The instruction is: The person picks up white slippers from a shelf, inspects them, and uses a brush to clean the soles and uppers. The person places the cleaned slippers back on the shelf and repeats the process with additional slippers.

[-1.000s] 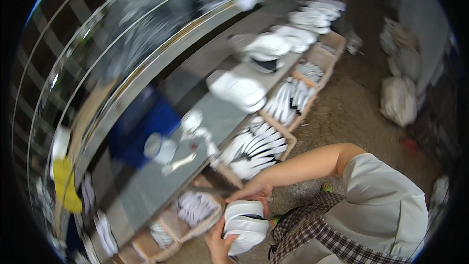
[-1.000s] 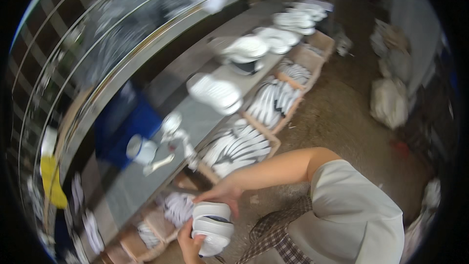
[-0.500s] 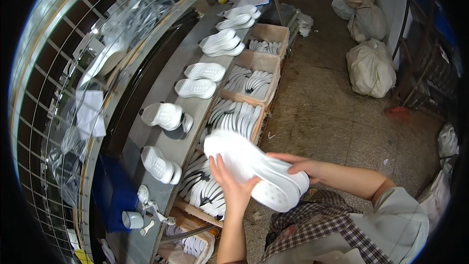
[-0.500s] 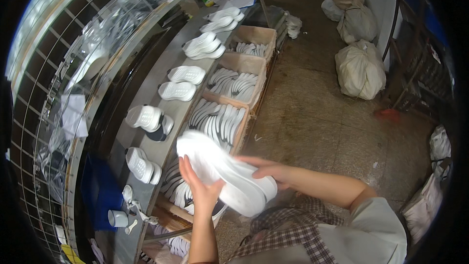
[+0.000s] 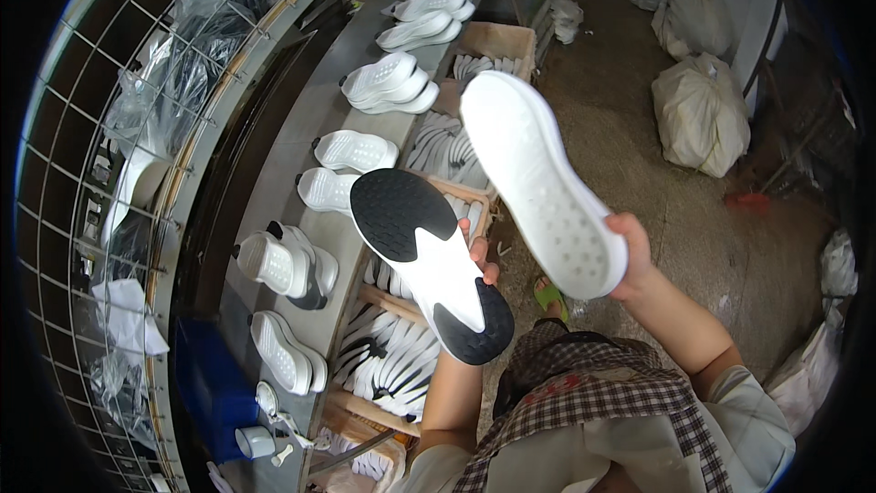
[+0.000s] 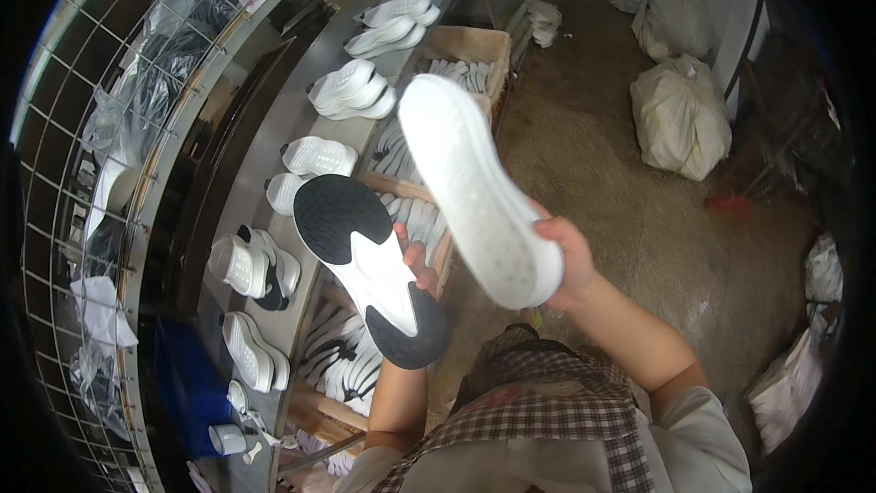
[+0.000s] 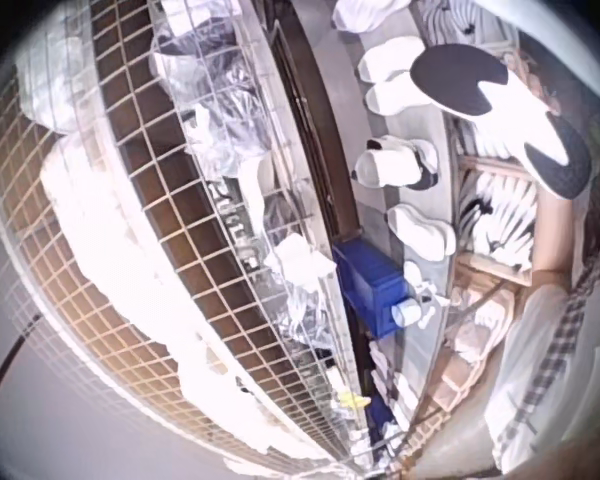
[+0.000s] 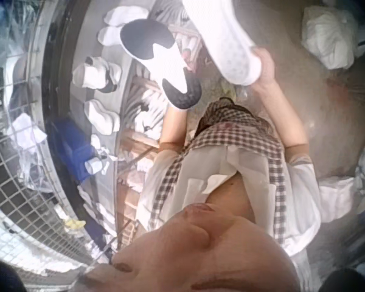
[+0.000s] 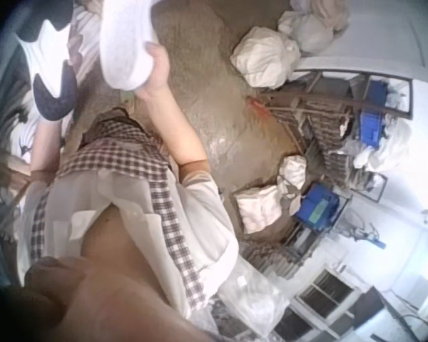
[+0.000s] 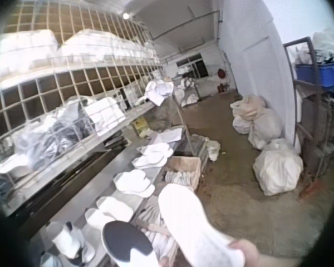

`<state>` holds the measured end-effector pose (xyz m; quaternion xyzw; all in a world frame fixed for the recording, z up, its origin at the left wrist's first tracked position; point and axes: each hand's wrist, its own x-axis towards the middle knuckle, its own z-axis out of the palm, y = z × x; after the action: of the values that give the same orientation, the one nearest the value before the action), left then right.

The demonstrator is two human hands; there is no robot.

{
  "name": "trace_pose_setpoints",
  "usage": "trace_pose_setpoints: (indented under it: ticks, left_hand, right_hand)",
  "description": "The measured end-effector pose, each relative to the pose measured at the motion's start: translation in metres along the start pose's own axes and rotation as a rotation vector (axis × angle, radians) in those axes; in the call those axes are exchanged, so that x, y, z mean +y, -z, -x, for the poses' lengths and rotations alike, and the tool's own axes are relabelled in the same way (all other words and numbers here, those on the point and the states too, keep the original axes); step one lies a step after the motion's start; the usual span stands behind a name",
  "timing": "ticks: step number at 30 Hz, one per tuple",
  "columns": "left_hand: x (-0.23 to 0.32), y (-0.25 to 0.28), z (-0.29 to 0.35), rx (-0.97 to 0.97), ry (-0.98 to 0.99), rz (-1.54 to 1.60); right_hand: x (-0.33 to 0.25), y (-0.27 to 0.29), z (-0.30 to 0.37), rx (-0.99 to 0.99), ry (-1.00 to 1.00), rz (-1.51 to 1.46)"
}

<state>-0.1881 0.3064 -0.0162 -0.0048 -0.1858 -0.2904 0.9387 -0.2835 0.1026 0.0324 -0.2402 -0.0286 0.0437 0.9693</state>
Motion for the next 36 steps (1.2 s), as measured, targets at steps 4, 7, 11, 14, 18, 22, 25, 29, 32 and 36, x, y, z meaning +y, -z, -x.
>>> trace_pose_setpoints:
  ticks: [4,7,11,14,18,22,25,29,32,36]
  left_hand:
    - [0.024,0.014,-0.06,-0.088,0.046,0.098]
    - [0.046,0.018,-0.101,0.055,0.031,0.057]
    - [0.055,0.022,-0.155,0.515,0.14,-0.541]
    - [0.061,0.02,-0.185,0.425,0.212,-0.662]
    - [0.064,0.01,-0.216,0.477,0.028,-0.749]
    - [0.077,0.007,-0.26,0.539,-0.099,-0.989]
    - [0.098,0.01,-0.277,0.562,-0.308,-0.726]
    - [0.126,0.041,-0.287,0.953,-0.7,-0.872]
    - [0.124,0.076,-0.291,1.135,-0.603,-0.779]
    - [0.122,0.114,-0.305,1.097,-0.518,-0.866]
  right_hand:
    - [-0.024,0.012,-0.063,0.102,0.003,-0.019]
    - [-0.031,0.015,-0.116,0.098,0.02,0.124]
    - [-0.026,0.014,-0.168,0.041,-0.066,0.557]
    - [-0.037,0.01,-0.189,0.076,-0.207,0.45]
    - [-0.075,0.006,-0.244,-0.148,-0.227,0.711]
    - [-0.089,-0.006,-0.33,-0.225,-0.122,1.194]
    - [-0.117,-0.019,-0.412,-0.332,-0.385,0.769]
    - [-0.14,-0.039,-0.513,-0.253,-0.708,0.59]
    - [-0.119,-0.042,-0.571,-0.255,-0.769,0.73]
    - [-0.089,-0.022,-0.604,-0.228,-0.909,0.827]
